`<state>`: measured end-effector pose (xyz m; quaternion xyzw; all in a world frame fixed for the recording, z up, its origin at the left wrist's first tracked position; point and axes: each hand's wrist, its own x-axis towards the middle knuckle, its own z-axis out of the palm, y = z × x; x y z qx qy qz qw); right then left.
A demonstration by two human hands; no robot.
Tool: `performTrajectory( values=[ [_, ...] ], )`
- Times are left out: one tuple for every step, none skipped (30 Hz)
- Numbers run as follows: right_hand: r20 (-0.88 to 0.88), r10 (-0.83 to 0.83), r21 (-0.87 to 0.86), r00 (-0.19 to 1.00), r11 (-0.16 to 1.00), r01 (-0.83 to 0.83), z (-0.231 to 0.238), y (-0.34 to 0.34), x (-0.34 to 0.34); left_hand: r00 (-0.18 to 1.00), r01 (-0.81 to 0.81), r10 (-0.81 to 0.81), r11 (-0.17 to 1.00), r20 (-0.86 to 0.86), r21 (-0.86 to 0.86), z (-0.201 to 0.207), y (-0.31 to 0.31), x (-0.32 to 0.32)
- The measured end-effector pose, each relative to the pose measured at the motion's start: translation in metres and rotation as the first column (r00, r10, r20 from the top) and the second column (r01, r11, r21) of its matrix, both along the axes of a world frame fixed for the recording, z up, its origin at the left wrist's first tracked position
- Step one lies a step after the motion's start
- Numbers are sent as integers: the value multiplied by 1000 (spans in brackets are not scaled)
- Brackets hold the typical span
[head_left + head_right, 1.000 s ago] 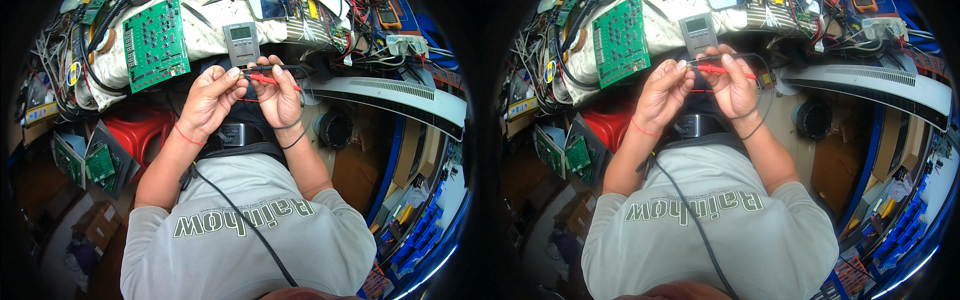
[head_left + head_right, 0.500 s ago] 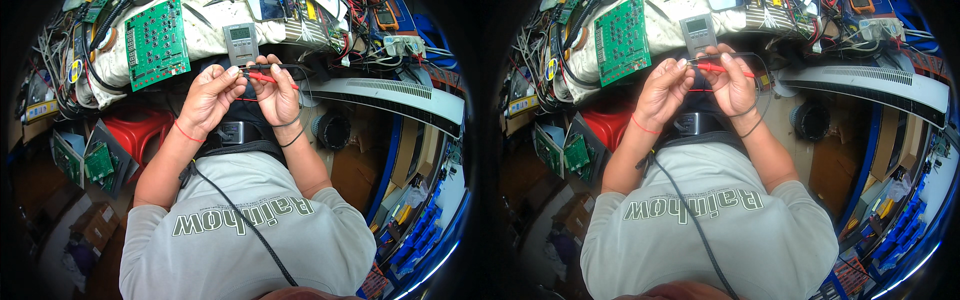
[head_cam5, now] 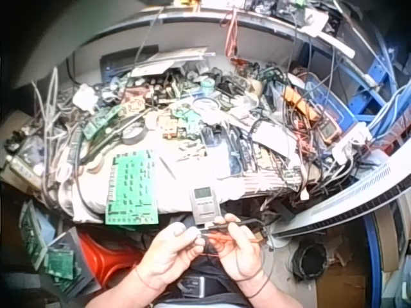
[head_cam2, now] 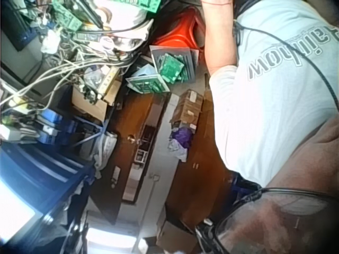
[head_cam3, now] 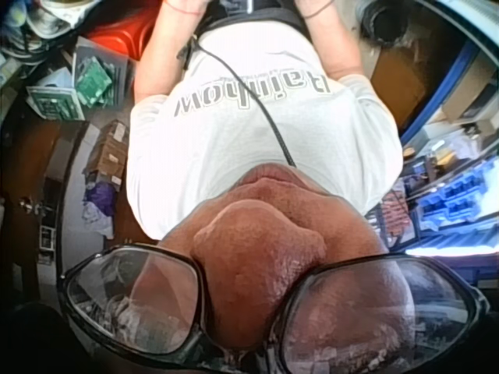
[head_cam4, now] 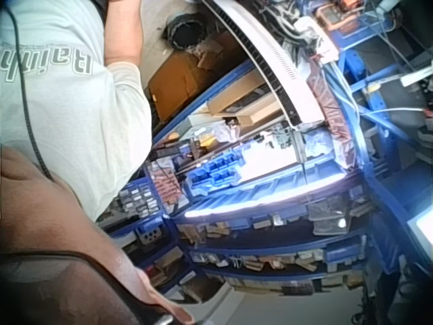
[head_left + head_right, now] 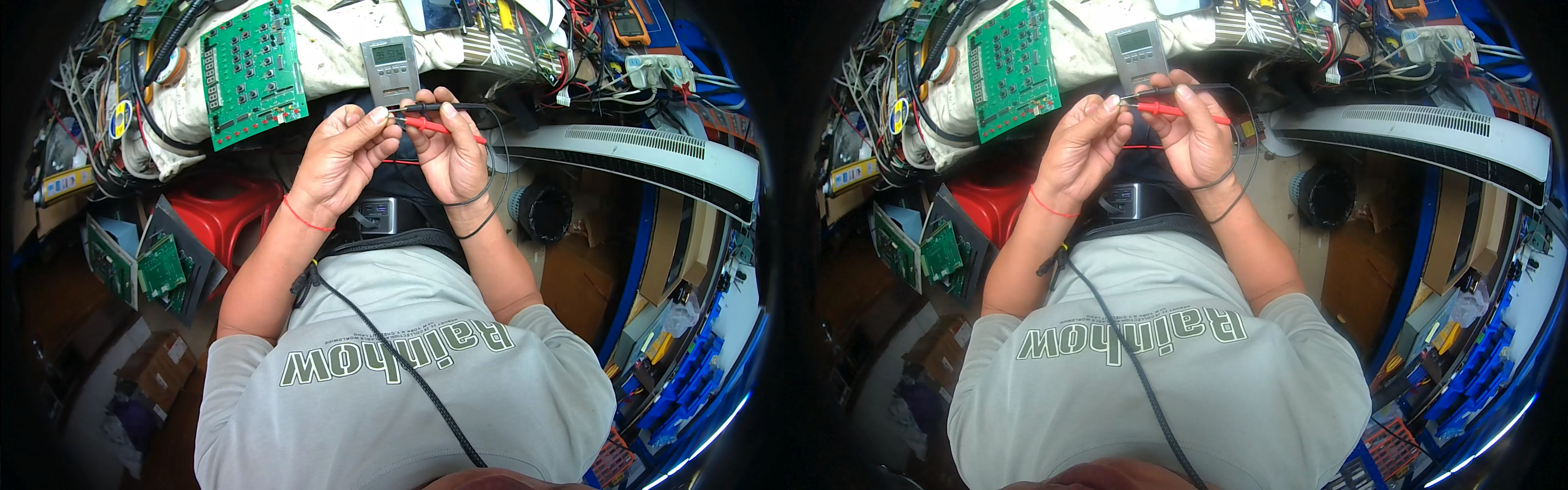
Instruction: The person tests a green circuit board with a multimeter, then uses tweezers to remove a small component and a soldering iron to rework solder joints on the board.
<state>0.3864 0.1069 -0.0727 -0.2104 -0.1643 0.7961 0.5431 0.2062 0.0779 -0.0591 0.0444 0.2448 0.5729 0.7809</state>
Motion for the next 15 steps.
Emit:
performTrajectory(
  values=[
    [3,-2,-1,1000,1000,2,0,0,0,1000,3,-3,1000,-5,-2,0,0,0],
    [0,-1,-1,1000,1000,1,0,0,0,1000,3,-3,1000,-6,-2,0,0,0],
    [-1,-1,-1,1000,1000,1,0,0,0,1000,2,-2,1000,-4,-4,0,0,0],
    [1,-4,-2,1000,1000,4,0,0,0,1000,4,-4,1000,-6,-3,0,0,0],
    [-3,-2,-3,1000,1000,2,0,0,-1,1000,3,-3,1000,-6,-3,0,0,-1],
    [-4,-2,-5,1000,1000,2,-1,0,0,1000,1,-1,1000,-1,-1,0,0,-1],
    [-4,-5,-5,1000,1000,5,-1,0,0,1000,4,-4,1000,-7,-6,0,0,-1],
    [-6,-2,-7,1000,1000,2,-1,0,0,1000,4,-4,1000,-8,-8,0,0,-1],
    [-6,-2,-9,1000,1000,2,-1,0,0,1000,3,-3,1000,-4,-6,0,0,0],
    [-7,-4,-9,1000,1000,4,-1,0,0,1000,5,-5,1000,-11,-10,0,0,0],
    [-9,-2,-9,1000,1000,2,-2,0,0,1000,5,-6,1000,-12,-10,0,0,0],
    [-11,-1,-8,1000,1000,1,-2,0,0,1000,4,-4,1000,-7,-7,0,0,0],
    [-9,-3,-7,1000,1000,3,-2,0,0,1000,5,-5,1000,-14,-10,0,0,0],
    [-11,0,-7,1000,1000,0,-3,0,0,1000,5,-5,1000,-14,-11,0,0,0],
    [-10,0,-7,1000,1000,0,-3,0,0,1000,3,-3,1000,-10,-10,0,0,0]
  ],
)
